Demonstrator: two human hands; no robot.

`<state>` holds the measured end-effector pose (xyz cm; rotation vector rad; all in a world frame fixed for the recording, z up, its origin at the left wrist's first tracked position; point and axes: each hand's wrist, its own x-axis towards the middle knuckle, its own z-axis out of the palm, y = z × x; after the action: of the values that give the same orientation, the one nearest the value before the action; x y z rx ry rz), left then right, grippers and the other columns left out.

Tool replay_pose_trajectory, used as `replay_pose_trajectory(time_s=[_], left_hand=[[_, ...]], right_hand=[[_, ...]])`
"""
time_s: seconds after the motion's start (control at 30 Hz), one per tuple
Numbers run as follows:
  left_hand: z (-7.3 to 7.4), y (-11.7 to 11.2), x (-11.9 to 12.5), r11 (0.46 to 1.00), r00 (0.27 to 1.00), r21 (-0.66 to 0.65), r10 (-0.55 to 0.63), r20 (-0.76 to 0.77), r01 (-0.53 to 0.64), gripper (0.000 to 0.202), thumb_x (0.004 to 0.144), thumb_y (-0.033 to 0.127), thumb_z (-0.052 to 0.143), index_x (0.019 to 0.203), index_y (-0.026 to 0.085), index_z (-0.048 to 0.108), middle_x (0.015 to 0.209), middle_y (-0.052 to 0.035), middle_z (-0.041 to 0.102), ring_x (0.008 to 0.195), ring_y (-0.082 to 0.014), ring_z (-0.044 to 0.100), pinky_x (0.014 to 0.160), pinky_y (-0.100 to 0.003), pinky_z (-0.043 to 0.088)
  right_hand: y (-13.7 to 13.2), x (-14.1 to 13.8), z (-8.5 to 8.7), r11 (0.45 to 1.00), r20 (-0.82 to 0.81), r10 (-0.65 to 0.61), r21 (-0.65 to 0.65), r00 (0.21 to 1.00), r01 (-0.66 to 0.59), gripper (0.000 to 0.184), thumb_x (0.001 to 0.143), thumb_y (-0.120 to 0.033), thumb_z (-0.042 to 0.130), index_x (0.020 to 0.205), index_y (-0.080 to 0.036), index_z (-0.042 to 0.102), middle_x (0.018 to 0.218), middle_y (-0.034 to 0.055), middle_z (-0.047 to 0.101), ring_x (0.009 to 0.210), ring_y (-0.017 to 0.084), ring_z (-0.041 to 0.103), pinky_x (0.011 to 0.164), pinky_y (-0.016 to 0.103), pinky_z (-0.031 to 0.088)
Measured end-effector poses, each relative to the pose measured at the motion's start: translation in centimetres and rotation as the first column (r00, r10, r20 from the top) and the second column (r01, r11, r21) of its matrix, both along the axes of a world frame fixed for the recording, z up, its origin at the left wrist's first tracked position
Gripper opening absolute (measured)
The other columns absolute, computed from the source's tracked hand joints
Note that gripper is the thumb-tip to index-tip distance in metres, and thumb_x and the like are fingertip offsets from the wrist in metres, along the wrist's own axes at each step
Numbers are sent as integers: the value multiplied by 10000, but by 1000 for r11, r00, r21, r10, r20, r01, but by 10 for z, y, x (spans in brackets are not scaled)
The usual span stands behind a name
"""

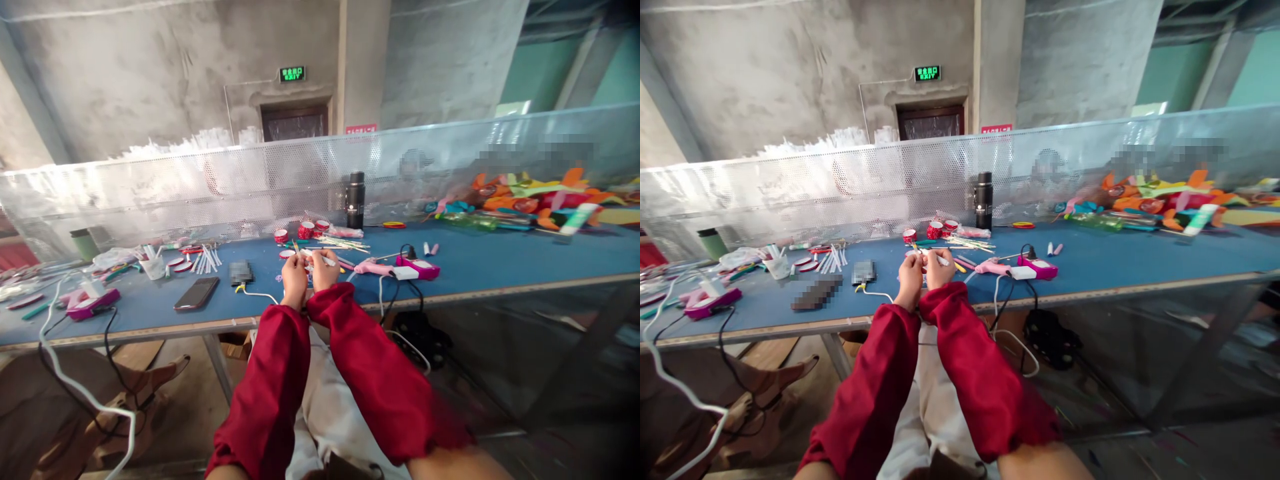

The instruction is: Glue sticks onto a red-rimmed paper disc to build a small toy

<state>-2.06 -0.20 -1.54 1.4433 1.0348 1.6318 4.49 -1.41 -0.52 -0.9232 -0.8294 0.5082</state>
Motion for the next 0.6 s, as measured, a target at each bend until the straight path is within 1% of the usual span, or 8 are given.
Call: replay_pose_trajectory(time_s=[0.23,0.4,0.6], left_hand=[[-1,-1,0,1000,1000,-1,0,-10,0,239,1017,372,637,1052,140,688,973,-43,710,809,-155,681,742,-331,603],[0,-1,-1,1000,1000,4,3,-18,-3,241,1018,373,635,1052,141,688,976,-44,709,812,-156,681,745,-333,602],[-1,-1,0,1000,1000,12,2,-4,-2,249,1018,383,634,1033,140,685,948,-37,703,785,-149,671,726,-323,594]], right_hand=[[-4,-2,2,999,33,42,-2,999,-41,271,1009,-388,670,1140,-151,677,1042,40,711,838,149,697,736,314,617],[-5,-1,2,1000,20,19,3,1000,-19,285,1006,-385,672,1176,-156,672,1107,55,709,908,170,704,791,348,623],[-5,-2,1,1000,19,23,16,1000,-23,277,1009,-385,669,1162,-153,674,1076,48,710,873,159,701,762,330,621]])
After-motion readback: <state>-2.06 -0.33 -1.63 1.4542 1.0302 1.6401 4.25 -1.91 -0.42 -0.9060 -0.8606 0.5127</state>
